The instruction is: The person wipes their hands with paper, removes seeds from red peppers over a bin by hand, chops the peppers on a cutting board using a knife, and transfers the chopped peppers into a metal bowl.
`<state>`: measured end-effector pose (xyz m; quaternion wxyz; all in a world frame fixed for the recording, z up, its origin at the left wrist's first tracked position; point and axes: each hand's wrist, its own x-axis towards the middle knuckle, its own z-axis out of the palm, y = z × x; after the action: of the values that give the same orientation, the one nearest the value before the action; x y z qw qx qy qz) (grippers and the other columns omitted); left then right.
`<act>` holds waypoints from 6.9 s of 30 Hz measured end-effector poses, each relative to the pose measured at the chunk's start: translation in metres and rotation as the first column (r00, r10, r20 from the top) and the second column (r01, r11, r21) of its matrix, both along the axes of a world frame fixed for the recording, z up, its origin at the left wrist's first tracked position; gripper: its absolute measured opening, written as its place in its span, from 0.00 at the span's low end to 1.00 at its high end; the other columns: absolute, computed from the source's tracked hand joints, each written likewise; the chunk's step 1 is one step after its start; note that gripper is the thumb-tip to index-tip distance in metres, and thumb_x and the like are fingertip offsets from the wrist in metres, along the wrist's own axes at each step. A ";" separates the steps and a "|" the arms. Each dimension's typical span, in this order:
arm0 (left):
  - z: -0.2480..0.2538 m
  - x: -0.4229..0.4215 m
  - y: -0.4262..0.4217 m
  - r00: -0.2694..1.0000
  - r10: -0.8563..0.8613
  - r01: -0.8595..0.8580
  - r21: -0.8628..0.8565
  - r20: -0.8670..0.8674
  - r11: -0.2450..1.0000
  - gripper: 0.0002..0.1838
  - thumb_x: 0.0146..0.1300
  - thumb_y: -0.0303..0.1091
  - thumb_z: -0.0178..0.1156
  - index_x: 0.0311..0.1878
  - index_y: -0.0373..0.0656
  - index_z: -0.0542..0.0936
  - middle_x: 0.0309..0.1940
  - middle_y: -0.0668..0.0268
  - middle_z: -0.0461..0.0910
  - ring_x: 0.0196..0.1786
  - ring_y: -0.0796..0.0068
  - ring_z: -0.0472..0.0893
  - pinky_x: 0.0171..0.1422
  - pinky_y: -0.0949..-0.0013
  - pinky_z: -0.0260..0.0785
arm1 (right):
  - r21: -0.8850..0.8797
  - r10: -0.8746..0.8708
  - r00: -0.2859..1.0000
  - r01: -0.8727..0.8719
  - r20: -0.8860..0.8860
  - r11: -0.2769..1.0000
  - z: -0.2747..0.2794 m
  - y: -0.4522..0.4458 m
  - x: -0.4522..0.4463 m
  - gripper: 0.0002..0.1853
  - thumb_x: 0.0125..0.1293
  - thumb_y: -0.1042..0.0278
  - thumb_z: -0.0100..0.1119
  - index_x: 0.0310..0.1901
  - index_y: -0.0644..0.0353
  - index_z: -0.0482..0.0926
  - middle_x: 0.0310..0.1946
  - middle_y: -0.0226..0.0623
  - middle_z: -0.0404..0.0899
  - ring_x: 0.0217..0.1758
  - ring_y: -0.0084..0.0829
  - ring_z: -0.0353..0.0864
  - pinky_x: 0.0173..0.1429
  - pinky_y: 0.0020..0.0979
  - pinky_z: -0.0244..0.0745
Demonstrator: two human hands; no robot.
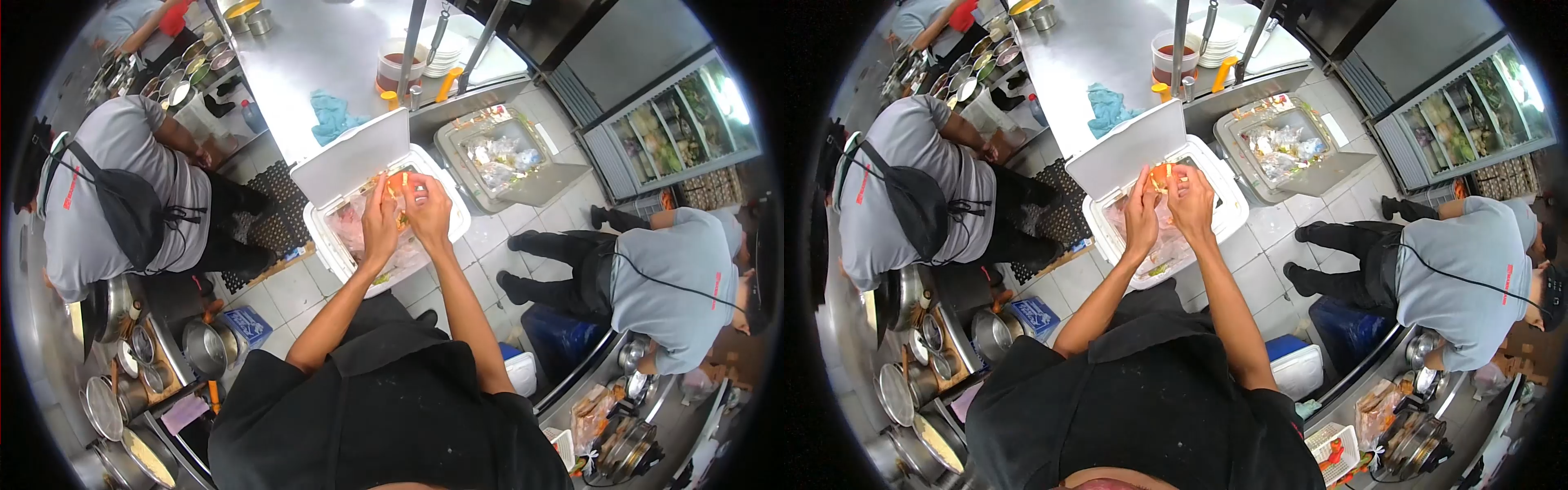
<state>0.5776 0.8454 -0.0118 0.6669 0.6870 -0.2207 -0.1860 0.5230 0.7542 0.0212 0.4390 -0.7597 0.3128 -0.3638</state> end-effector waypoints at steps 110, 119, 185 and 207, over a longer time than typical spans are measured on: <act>-0.166 -0.488 0.179 -0.438 -0.883 0.635 0.637 -0.170 -0.438 0.14 0.59 0.29 0.62 0.46 0.33 0.79 0.28 0.67 0.77 0.35 0.75 0.76 0.43 0.72 0.70 | 0.108 -0.434 -0.602 0.500 -0.670 -0.859 -0.102 0.638 -0.666 0.31 0.59 0.72 0.55 0.64 0.67 0.58 0.59 0.64 0.68 0.54 0.62 0.78 0.63 0.53 0.72; -0.129 -0.431 0.138 -0.154 -0.970 0.814 0.580 0.190 -0.016 0.29 0.57 0.23 0.63 0.63 0.32 0.72 0.47 0.51 0.80 0.50 0.60 0.80 0.58 0.62 0.72 | -0.141 -0.490 -0.362 0.892 -0.793 -0.430 -0.094 0.617 -0.649 0.32 0.73 0.62 0.48 0.73 0.66 0.53 0.47 0.61 0.78 0.41 0.56 0.84 0.44 0.52 0.81; -0.089 -0.792 0.356 -0.652 -0.277 0.677 0.377 0.705 -0.632 0.06 0.63 0.29 0.60 0.42 0.46 0.83 0.40 0.62 0.80 0.49 0.59 0.77 0.56 0.58 0.68 | 0.105 -0.709 -0.102 0.965 -0.698 -0.242 -0.028 0.646 -0.690 0.15 0.61 0.82 0.48 0.49 0.67 0.62 0.22 0.60 0.76 0.29 0.64 0.79 0.38 0.57 0.74; -0.086 -0.811 0.354 -0.592 -0.133 0.668 0.392 0.795 -0.633 0.07 0.62 0.31 0.61 0.43 0.46 0.80 0.43 0.64 0.79 0.51 0.61 0.76 0.58 0.56 0.64 | 0.263 -0.785 -0.064 0.923 -0.616 -0.282 -0.057 0.644 -0.762 0.20 0.65 0.74 0.52 0.57 0.66 0.60 0.27 0.65 0.79 0.35 0.66 0.80 0.42 0.59 0.74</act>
<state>-0.2336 1.1990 -0.0976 0.1936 -0.2009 -0.9225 -0.2666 -0.2388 1.3979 -0.0357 0.2271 -0.1078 0.9030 -0.3484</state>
